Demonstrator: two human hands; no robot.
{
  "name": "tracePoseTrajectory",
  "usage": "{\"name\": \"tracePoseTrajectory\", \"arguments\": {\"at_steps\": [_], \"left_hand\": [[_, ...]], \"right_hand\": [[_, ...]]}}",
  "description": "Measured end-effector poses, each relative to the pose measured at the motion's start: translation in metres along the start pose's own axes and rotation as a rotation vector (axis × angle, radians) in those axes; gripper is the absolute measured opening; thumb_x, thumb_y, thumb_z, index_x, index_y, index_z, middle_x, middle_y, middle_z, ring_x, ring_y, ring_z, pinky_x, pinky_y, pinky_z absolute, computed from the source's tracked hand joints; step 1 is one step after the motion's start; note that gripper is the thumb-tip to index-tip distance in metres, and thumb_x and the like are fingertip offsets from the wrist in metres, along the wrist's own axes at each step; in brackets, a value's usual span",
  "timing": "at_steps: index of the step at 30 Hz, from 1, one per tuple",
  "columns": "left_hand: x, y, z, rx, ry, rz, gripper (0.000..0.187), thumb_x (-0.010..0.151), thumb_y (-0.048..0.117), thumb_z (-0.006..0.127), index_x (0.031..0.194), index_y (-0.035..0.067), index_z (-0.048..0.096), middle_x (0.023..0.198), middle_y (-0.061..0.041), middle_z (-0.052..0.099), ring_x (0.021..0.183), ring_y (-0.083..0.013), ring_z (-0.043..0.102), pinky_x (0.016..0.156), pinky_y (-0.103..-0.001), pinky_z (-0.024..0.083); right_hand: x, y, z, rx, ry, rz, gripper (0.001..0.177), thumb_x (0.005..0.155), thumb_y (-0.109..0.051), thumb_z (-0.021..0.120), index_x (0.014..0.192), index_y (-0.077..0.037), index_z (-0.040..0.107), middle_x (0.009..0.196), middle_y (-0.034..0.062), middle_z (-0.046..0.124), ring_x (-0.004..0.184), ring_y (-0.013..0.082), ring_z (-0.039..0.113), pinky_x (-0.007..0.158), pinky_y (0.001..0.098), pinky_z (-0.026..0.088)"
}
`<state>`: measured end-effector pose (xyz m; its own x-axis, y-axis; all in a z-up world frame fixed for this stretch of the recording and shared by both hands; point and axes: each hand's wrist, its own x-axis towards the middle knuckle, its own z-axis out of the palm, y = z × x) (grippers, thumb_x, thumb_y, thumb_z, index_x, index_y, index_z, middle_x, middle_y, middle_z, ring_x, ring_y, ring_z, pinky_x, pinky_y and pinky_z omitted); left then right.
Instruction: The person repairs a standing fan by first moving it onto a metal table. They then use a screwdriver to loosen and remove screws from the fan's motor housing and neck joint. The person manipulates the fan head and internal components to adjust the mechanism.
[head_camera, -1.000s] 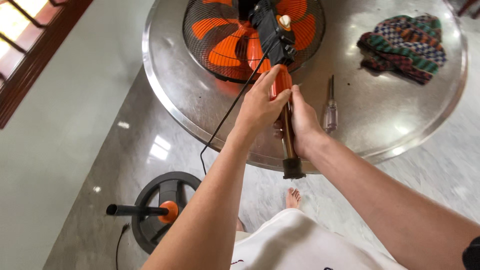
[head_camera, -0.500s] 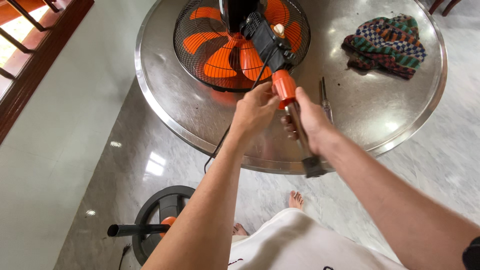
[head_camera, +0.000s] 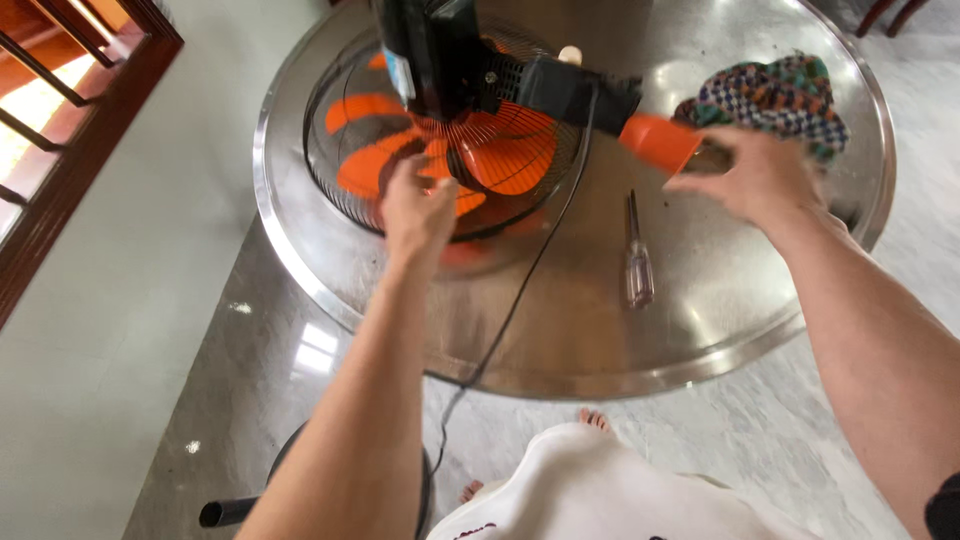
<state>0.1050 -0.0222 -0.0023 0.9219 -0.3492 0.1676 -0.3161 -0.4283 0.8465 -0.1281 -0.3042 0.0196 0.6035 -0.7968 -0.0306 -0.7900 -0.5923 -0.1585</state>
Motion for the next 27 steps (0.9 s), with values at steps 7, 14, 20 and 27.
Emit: {"name": "tracePoseTrajectory", "arguments": {"at_steps": [7, 14, 20, 27], "left_hand": [[0.091, 0.031, -0.023, -0.045, 0.089, -0.018, 0.098, 0.074, 0.011, 0.090, 0.150, 0.007, 0.029, 0.144, -0.016, 0.049, 0.130, -0.0288, 0.052, 0.110, -0.042, 0.042], [0.148, 0.043, 0.009, -0.297, -0.100, -0.109, 0.087, 0.072, 0.000, 0.084, 0.144, 0.013, 0.037, 0.133, -0.013, 0.064, 0.118, -0.0253, 0.065, 0.097, -0.039, 0.051], [0.133, -0.003, 0.041, -0.012, -0.211, -0.104, 0.083, 0.069, 0.020, 0.085, 0.141, 0.005, 0.045, 0.137, -0.019, 0.060, 0.129, -0.0360, 0.056, 0.107, -0.059, 0.046], [0.120, -0.026, 0.000, 0.715, -0.246, 0.065, 0.092, 0.071, 0.077, 0.073, 0.138, 0.017, 0.050, 0.152, -0.013, 0.035, 0.146, -0.0393, 0.015, 0.107, -0.075, 0.015]], "right_hand": [[0.020, 0.017, 0.061, 0.456, 0.593, -0.175, 0.021, 0.110, -0.025, 0.072, 0.114, -0.010, 0.058, 0.099, 0.0125, 0.066, 0.088, 0.0236, 0.061, 0.083, 0.0404, 0.048], [-0.035, 0.013, 0.174, 0.295, -0.275, 0.102, 0.065, 0.080, -0.048, 0.078, 0.127, -0.008, 0.059, 0.117, 0.0158, 0.068, 0.108, 0.0336, 0.068, 0.088, 0.0462, 0.054], [0.014, 0.012, 0.196, 1.675, -0.545, 0.662, 0.016, 0.089, -0.021, 0.058, 0.077, -0.012, 0.053, 0.072, 0.0076, 0.055, 0.063, 0.0215, 0.051, 0.052, 0.0378, 0.041], [-0.021, -0.077, 0.079, 2.488, -0.240, 0.528, 0.013, 0.092, -0.014, 0.054, 0.085, -0.003, 0.057, 0.084, 0.0113, 0.065, 0.077, 0.0216, 0.063, 0.076, 0.0337, 0.057]]}}
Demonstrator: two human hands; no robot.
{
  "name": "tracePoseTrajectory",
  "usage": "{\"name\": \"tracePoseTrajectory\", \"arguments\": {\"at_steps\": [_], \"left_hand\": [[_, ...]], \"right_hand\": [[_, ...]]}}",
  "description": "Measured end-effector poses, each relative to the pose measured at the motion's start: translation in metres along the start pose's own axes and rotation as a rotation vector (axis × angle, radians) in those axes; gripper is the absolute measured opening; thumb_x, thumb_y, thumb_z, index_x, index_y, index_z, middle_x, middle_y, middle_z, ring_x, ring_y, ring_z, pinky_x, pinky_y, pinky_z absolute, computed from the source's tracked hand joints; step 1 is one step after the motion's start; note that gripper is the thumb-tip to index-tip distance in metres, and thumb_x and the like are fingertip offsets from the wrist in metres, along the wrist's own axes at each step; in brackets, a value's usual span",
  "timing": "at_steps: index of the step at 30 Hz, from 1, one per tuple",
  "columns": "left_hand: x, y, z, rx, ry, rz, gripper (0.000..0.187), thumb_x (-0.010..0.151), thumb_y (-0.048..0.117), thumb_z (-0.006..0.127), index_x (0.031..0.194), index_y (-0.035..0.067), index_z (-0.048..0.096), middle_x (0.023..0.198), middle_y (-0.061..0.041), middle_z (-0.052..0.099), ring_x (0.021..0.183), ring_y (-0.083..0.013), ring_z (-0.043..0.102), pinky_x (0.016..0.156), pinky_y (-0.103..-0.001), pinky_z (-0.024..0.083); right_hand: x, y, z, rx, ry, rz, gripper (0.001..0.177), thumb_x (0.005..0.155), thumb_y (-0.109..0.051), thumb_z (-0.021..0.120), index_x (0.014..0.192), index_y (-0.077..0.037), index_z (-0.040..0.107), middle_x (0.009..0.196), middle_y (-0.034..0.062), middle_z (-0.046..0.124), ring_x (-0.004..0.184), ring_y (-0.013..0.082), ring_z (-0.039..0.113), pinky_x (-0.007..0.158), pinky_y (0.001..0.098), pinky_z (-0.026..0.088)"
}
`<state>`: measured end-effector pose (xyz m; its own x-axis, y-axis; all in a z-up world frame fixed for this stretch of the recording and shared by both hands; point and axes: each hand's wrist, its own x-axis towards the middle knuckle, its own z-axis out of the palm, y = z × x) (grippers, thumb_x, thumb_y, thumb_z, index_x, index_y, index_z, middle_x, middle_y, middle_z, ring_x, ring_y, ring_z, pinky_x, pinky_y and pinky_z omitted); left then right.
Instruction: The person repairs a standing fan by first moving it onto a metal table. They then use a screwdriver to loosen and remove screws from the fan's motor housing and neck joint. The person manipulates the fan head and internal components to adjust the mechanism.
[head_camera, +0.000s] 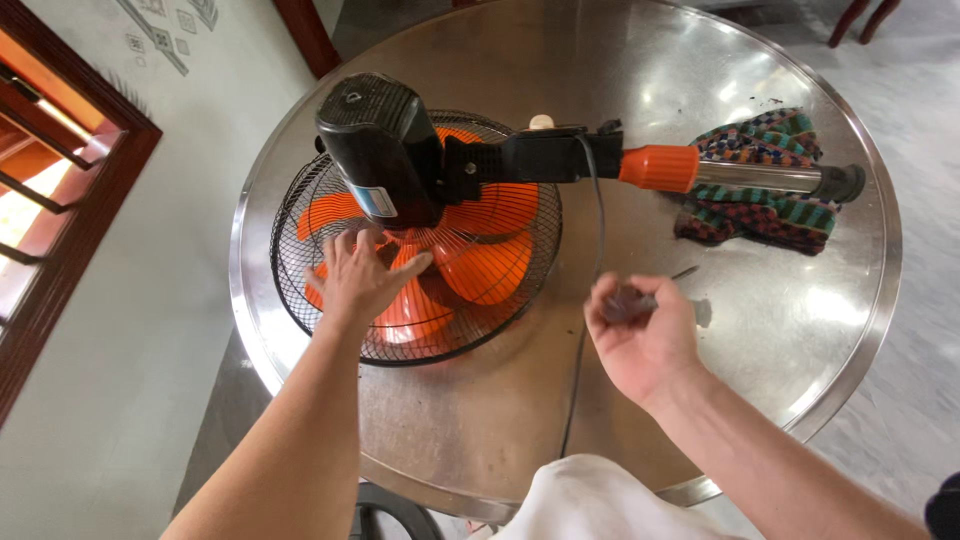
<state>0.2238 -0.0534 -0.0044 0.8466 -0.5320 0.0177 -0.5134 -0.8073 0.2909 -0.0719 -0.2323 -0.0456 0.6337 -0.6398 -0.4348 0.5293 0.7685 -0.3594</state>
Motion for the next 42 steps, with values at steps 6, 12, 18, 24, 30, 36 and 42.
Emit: {"name": "tracePoseTrajectory", "arguments": {"at_steps": [6, 12, 18, 24, 30, 36, 42], "left_hand": [[-0.021, -0.016, -0.005, 0.020, 0.124, 0.196, 0.074, 0.079, 0.077, 0.066, 0.119, 0.015, 0.062, 0.134, -0.010, 0.049, 0.138, -0.0347, 0.035, 0.108, -0.064, 0.030], [-0.063, -0.017, -0.004, -0.013, 0.161, 0.283, 0.067, 0.076, 0.067, 0.074, 0.120, 0.018, 0.062, 0.124, -0.013, 0.048, 0.122, -0.0366, 0.038, 0.097, -0.060, 0.035], [-0.115, -0.007, -0.001, 0.074, 0.250, 0.358, 0.067, 0.072, 0.060, 0.082, 0.119, 0.017, 0.061, 0.124, -0.013, 0.046, 0.124, -0.0339, 0.040, 0.100, -0.060, 0.035], [-0.155, -0.023, -0.001, -0.081, 0.395, 0.328, 0.101, 0.062, 0.050, 0.090, 0.146, 0.018, 0.043, 0.134, -0.021, 0.042, 0.134, -0.0425, 0.035, 0.103, -0.069, 0.028], [-0.054, -0.038, -0.032, -0.606, 0.392, 0.230, 0.132, 0.067, 0.037, 0.101, 0.157, 0.004, 0.010, 0.149, -0.028, 0.035, 0.139, -0.0424, 0.039, 0.115, -0.052, 0.038], [-0.009, -0.024, -0.038, -1.296, 0.180, 0.210, 0.129, 0.058, 0.019, 0.097, 0.154, 0.007, 0.013, 0.145, -0.022, 0.049, 0.133, -0.0332, 0.058, 0.109, -0.040, 0.052], [-0.004, -0.016, -0.037, -0.959, 0.207, 0.086, 0.124, 0.050, 0.030, 0.100, 0.150, 0.006, 0.031, 0.134, -0.015, 0.049, 0.125, -0.0292, 0.058, 0.102, -0.040, 0.053]], "right_hand": [[-0.040, 0.044, 0.067, -0.413, -0.172, -0.113, 0.003, 0.092, -0.012, 0.053, 0.095, -0.010, 0.054, 0.120, 0.0116, 0.067, 0.113, 0.0253, 0.067, 0.090, 0.0453, 0.058], [-0.018, 0.061, 0.021, -1.259, 0.053, -0.148, 0.016, 0.096, -0.019, 0.058, 0.109, -0.010, 0.057, 0.120, 0.0133, 0.062, 0.114, 0.0286, 0.062, 0.085, 0.0419, 0.057], [0.013, 0.040, 0.024, -1.314, 0.015, -0.133, 0.025, 0.093, -0.023, 0.060, 0.110, -0.006, 0.052, 0.110, 0.0093, 0.060, 0.097, 0.0207, 0.066, 0.061, 0.0387, 0.057], [0.013, 0.060, 0.066, -1.605, -0.058, -0.291, 0.032, 0.096, -0.033, 0.060, 0.110, -0.004, 0.058, 0.103, 0.0088, 0.067, 0.091, 0.0216, 0.068, 0.064, 0.0365, 0.055], [0.015, 0.070, 0.070, -1.780, 0.010, -0.355, 0.042, 0.097, -0.042, 0.061, 0.117, -0.004, 0.059, 0.108, 0.0165, 0.069, 0.101, 0.0299, 0.068, 0.085, 0.0467, 0.051], [0.020, 0.067, 0.053, -1.801, -0.058, -0.360, 0.043, 0.095, -0.041, 0.060, 0.122, -0.007, 0.061, 0.114, 0.0150, 0.071, 0.108, 0.0299, 0.067, 0.092, 0.0441, 0.050], [0.021, 0.059, 0.048, -1.746, 0.012, -0.256, 0.043, 0.096, -0.039, 0.057, 0.129, -0.011, 0.059, 0.126, 0.0140, 0.067, 0.119, 0.0311, 0.062, 0.097, 0.0460, 0.047]]}}
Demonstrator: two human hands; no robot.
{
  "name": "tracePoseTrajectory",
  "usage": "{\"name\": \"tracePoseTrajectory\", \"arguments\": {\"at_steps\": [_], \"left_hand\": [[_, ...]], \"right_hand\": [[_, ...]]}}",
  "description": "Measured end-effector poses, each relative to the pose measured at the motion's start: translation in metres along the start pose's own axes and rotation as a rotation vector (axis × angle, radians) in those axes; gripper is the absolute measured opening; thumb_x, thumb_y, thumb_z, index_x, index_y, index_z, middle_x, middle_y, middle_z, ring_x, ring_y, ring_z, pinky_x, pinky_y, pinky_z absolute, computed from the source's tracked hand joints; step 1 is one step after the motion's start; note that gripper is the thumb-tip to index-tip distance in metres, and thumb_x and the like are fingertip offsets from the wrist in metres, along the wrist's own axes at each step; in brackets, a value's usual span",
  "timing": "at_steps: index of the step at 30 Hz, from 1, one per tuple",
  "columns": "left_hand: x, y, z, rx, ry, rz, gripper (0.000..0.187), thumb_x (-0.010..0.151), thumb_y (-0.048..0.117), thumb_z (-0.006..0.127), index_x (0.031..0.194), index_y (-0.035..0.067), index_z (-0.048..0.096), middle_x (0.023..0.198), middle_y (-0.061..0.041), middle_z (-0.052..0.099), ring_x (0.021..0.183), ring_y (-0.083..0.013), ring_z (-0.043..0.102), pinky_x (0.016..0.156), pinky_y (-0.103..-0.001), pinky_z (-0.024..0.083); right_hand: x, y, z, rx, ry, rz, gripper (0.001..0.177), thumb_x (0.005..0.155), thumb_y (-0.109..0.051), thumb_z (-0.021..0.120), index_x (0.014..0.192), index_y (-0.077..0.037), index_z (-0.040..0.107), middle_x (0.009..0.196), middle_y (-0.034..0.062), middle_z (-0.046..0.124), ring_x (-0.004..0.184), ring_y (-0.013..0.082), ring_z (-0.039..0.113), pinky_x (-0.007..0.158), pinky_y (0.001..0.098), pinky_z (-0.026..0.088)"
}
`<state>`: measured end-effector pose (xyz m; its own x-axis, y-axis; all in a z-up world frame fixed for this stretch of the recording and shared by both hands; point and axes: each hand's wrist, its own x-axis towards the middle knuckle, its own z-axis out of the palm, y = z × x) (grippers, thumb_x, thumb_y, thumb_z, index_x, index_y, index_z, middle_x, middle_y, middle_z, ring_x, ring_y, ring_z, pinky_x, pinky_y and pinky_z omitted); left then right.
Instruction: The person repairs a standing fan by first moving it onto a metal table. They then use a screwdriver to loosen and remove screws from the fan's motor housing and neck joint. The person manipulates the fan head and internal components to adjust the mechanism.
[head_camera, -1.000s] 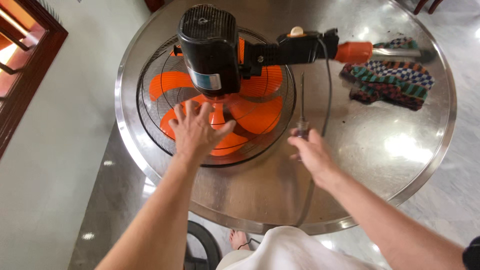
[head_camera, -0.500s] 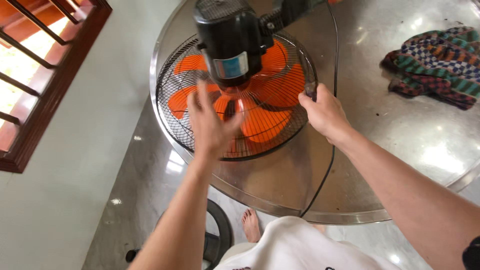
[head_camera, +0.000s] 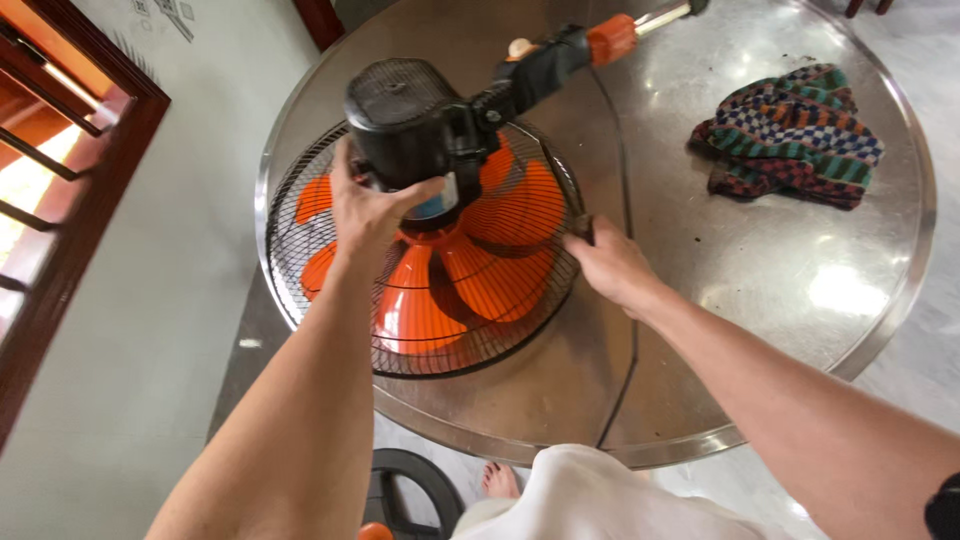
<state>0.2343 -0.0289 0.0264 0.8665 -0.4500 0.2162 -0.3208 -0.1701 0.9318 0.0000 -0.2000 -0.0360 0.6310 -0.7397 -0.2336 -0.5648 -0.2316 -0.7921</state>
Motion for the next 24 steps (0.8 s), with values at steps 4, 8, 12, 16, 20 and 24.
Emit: {"name": "tracePoseTrajectory", "arguments": {"at_steps": [4, 8, 12, 16, 20, 24], "left_hand": [[-0.008, 0.010, 0.007, 0.195, -0.024, 0.059, 0.115, 0.051, 0.048, 0.097, 0.141, -0.001, 0.044, 0.130, -0.015, 0.046, 0.124, -0.0304, 0.054, 0.101, -0.042, 0.058], [-0.046, 0.014, 0.012, 0.236, 0.020, 0.113, 0.113, 0.055, 0.056, 0.094, 0.139, -0.004, 0.047, 0.129, -0.017, 0.051, 0.123, -0.0315, 0.060, 0.103, -0.043, 0.056], [-0.067, 0.014, 0.018, 0.191, 0.019, 0.061, 0.114, 0.058, 0.056, 0.092, 0.141, -0.004, 0.041, 0.131, -0.018, 0.047, 0.124, -0.0324, 0.057, 0.102, -0.043, 0.058], [-0.075, 0.009, 0.028, 0.161, 0.070, 0.090, 0.123, 0.063, 0.051, 0.091, 0.152, -0.003, 0.026, 0.135, -0.021, 0.043, 0.131, -0.0352, 0.050, 0.107, -0.048, 0.052], [-0.094, -0.001, 0.046, 0.153, 0.192, 0.194, 0.129, 0.063, 0.047, 0.093, 0.156, -0.003, 0.019, 0.145, -0.023, 0.045, 0.138, -0.0385, 0.046, 0.118, -0.050, 0.040], [-0.095, 0.005, 0.062, 0.293, 0.275, 0.082, 0.128, 0.060, 0.044, 0.097, 0.153, -0.001, 0.022, 0.143, -0.024, 0.047, 0.133, -0.0410, 0.047, 0.113, -0.049, 0.039]], "right_hand": [[-0.002, 0.014, -0.014, -0.007, 0.062, -0.051, 0.044, 0.097, -0.038, 0.055, 0.130, -0.008, 0.057, 0.127, 0.0160, 0.068, 0.118, 0.0331, 0.065, 0.099, 0.0453, 0.047], [-0.013, 0.033, -0.018, -0.074, 0.208, 0.005, 0.042, 0.098, -0.037, 0.057, 0.125, -0.004, 0.061, 0.123, 0.0213, 0.069, 0.115, 0.0368, 0.064, 0.098, 0.0467, 0.048], [-0.021, 0.031, -0.018, 0.191, 0.519, -0.287, 0.033, 0.107, -0.035, 0.055, 0.111, -0.003, 0.064, 0.104, 0.0131, 0.067, 0.095, 0.0256, 0.064, 0.084, 0.0478, 0.050], [-0.006, -0.001, -0.031, 0.709, 0.401, -0.384, 0.035, 0.112, -0.040, 0.058, 0.116, -0.006, 0.063, 0.085, -0.0019, 0.051, 0.073, 0.0136, 0.046, 0.064, 0.0387, 0.041], [0.007, -0.036, -0.029, 0.683, 0.296, -0.427, 0.032, 0.103, -0.038, 0.059, 0.121, -0.012, 0.067, 0.082, -0.0030, 0.061, 0.069, 0.0085, 0.058, 0.057, 0.0297, 0.048], [0.006, -0.060, -0.026, 0.539, 0.313, -0.467, 0.035, 0.107, -0.039, 0.051, 0.113, -0.012, 0.073, 0.089, -0.0027, 0.074, 0.076, 0.0053, 0.068, 0.067, 0.0252, 0.053]]}}
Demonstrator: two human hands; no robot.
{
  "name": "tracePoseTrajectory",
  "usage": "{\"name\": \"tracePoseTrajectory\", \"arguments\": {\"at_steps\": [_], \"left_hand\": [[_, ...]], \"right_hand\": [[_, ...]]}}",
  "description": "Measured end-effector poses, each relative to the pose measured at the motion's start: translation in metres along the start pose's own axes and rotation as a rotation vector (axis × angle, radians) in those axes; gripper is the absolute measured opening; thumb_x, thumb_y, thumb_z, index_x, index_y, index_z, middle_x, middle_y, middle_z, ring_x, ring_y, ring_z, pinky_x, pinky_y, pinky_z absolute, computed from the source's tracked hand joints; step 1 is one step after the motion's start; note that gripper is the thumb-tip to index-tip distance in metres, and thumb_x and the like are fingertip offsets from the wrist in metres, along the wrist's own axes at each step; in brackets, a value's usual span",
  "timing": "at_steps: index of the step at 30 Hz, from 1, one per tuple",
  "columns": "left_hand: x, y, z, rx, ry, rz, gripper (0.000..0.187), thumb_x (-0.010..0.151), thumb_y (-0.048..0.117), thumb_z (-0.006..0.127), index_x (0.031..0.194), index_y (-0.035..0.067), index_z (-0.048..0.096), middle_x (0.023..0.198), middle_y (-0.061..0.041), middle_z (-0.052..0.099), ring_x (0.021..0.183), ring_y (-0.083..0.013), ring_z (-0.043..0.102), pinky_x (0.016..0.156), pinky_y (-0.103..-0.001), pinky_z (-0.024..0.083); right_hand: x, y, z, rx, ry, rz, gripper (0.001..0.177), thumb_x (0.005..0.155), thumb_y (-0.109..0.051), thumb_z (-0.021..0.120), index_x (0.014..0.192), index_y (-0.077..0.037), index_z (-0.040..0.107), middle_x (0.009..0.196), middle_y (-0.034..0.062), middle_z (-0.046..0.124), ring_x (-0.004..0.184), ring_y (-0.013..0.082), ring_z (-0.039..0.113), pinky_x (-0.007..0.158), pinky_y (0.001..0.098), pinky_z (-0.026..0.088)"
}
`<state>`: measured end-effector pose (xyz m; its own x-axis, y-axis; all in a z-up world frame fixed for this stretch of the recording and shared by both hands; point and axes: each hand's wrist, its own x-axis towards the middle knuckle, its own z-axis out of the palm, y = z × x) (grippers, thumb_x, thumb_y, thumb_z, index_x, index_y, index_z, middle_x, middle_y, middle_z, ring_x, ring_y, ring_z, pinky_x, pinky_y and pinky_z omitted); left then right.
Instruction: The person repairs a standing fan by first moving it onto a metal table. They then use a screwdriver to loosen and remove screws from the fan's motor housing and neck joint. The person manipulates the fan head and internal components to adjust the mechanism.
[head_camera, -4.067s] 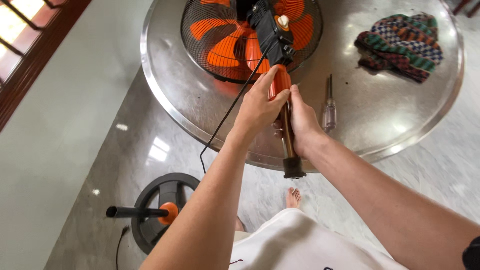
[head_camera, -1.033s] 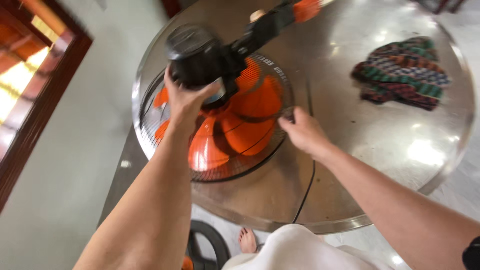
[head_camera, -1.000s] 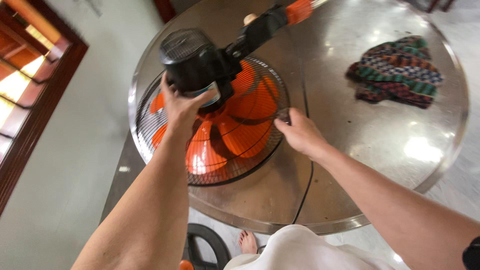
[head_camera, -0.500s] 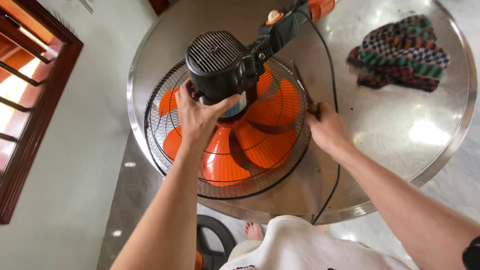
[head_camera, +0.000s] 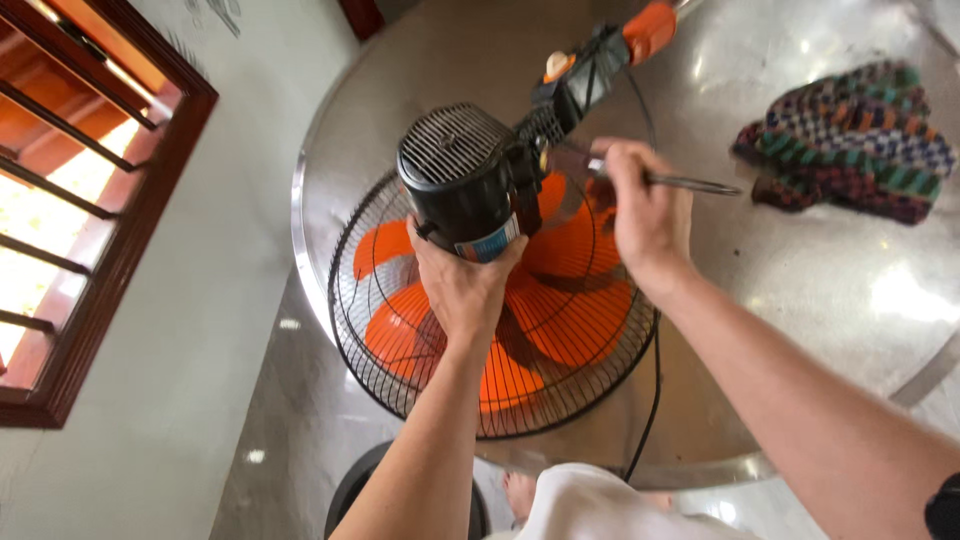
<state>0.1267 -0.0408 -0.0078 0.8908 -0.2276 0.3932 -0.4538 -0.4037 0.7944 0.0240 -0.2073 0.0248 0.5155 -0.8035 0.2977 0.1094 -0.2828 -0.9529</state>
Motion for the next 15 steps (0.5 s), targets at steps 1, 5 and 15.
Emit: {"name": "tracePoseTrajectory", "arguments": {"at_steps": [1, 5, 15], "left_hand": [[0.002, 0.004, 0.000, 0.029, 0.003, -0.029, 0.124, 0.060, 0.043, 0.096, 0.152, 0.001, 0.025, 0.142, -0.023, 0.049, 0.131, -0.0406, 0.049, 0.110, -0.049, 0.041], [0.004, 0.015, -0.008, -0.006, -0.066, -0.165, 0.110, 0.060, 0.041, 0.093, 0.143, 0.003, 0.032, 0.128, -0.018, 0.056, 0.121, -0.0347, 0.058, 0.105, -0.047, 0.048], [0.002, 0.024, -0.013, -0.045, -0.035, -0.116, 0.107, 0.061, 0.036, 0.093, 0.143, 0.002, 0.031, 0.126, -0.018, 0.056, 0.118, -0.0337, 0.059, 0.101, -0.046, 0.049]], "right_hand": [[0.000, -0.003, 0.000, -0.129, 0.015, 0.003, 0.035, 0.107, -0.038, 0.051, 0.111, -0.012, 0.074, 0.086, -0.0017, 0.074, 0.074, 0.0061, 0.068, 0.065, 0.0260, 0.050], [0.001, -0.008, 0.004, -0.273, 0.037, -0.094, 0.039, 0.107, -0.041, 0.057, 0.106, -0.005, 0.072, 0.082, 0.0028, 0.070, 0.070, 0.0133, 0.060, 0.060, 0.0319, 0.045], [0.018, 0.006, 0.003, -0.290, 0.063, -0.145, 0.039, 0.113, -0.039, 0.045, 0.114, -0.007, 0.067, 0.082, 0.0003, 0.068, 0.060, 0.0099, 0.060, 0.047, 0.0293, 0.047]]}}
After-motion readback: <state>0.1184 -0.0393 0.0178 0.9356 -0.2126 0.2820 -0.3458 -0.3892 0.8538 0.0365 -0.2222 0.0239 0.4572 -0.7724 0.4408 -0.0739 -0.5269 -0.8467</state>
